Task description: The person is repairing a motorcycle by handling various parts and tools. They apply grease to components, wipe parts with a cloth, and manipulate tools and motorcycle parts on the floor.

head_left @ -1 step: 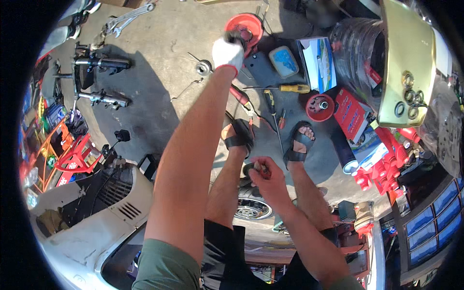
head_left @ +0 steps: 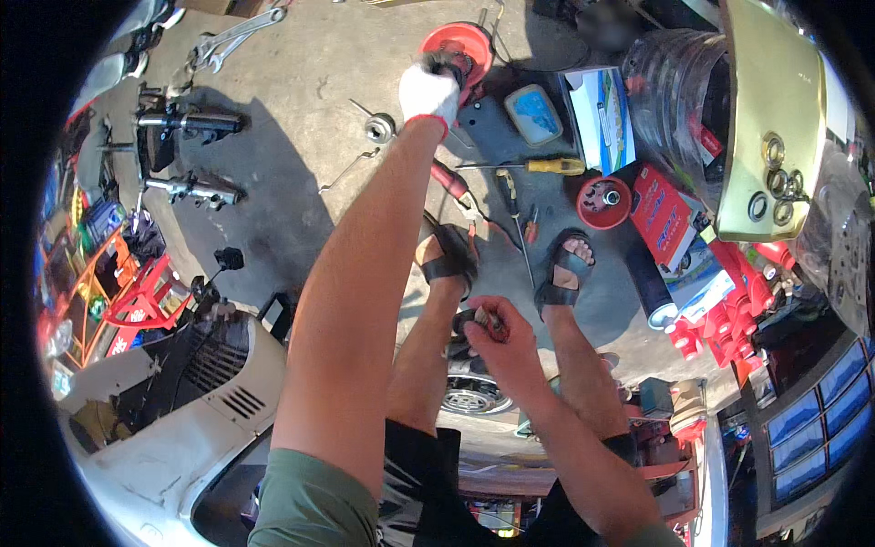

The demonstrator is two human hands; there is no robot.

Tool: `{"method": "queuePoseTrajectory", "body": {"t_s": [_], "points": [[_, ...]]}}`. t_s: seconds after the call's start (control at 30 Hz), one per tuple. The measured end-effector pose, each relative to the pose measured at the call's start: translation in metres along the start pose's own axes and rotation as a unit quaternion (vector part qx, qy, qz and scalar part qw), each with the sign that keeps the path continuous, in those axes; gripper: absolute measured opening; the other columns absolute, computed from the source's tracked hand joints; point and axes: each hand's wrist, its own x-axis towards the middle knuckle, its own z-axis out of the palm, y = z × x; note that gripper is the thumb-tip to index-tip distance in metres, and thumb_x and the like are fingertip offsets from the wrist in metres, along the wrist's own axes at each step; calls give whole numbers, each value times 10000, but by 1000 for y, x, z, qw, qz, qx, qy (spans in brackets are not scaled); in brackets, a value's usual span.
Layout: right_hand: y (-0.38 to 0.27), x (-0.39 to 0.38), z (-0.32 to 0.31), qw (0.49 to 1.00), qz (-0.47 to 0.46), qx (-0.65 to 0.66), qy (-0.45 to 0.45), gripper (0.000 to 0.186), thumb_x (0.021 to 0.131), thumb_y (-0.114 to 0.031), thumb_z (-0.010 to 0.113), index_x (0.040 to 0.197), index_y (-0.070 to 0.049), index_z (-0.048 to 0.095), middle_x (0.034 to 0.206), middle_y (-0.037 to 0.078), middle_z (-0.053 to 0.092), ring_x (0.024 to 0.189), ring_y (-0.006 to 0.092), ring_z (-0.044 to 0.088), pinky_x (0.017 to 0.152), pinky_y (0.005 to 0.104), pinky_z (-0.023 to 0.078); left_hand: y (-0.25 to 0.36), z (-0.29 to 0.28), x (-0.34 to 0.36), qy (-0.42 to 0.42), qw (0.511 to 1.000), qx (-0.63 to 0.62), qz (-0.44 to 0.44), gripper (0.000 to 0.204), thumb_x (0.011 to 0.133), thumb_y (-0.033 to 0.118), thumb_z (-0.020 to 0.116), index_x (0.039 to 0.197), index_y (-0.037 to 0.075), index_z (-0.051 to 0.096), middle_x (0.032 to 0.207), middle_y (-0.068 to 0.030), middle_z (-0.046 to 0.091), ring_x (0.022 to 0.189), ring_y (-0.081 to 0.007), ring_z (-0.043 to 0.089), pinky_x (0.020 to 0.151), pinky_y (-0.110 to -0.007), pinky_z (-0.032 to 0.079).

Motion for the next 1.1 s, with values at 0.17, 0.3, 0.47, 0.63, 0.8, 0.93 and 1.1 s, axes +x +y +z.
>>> {"method": "queuePoseTrajectory", "body": {"t_s": [0.17,0.3,0.47,0.63,0.8,0.93,1.1], "points": [[-20,-3,5,1000,4,7,-10,285,928,-20,654,1207,-29,603,871,-12,548,732,58,544,650,228,494,-6,36,22,3,995,73,73,198,878,173,621,994,87,756,971,-205,726,955,-374,700,840,-415,541],[-24,-5,9,1000,-6,9,-7,297,932,-24,652,1222,-32,590,868,0,565,705,66,551,640,235,488,-7,37,30,-55,986,114,106,244,865,146,623,1069,88,744,1029,-208,720,1006,-370,688,891,-416,533],[-20,-2,16,1000,-15,16,-11,293,927,-33,658,1213,-31,594,862,13,588,719,71,573,647,237,495,-24,27,51,-88,977,165,102,308,824,214,667,1047,10,726,1048,-262,702,1027,-404,673,909,-429,528],[-18,1,25,1000,-29,12,0,286,922,-49,672,1198,-35,596,864,20,601,701,76,578,628,250,498,-14,4,47,-55,980,172,82,311,828,204,661,1079,31,719,1022,-270,702,1003,-412,676,887,-445,534],[-24,1,33,1000,-8,3,-9,263,923,-65,678,1171,-32,595,856,26,610,698,84,588,627,266,514,-8,-10,40,0,951,278,135,342,812,207,688,1136,98,703,1104,-246,655,1041,-410,640,907,-453,531],[-22,5,36,1000,1,6,-7,255,925,-74,679,1163,-35,595,863,31,621,699,93,594,635,273,522,-6,-2,32,-19,925,355,135,421,786,244,737,1189,137,681,1249,-207,553,1136,-389,567,951,-462,520],[-28,3,36,1000,-7,-3,-7,246,929,-78,671,1160,-37,596,895,50,644,741,100,609,677,278,530,-14,16,34,-15,915,378,140,437,796,281,753,1214,181,673,1309,-197,522,1181,-389,540,990,-461,501]]}}
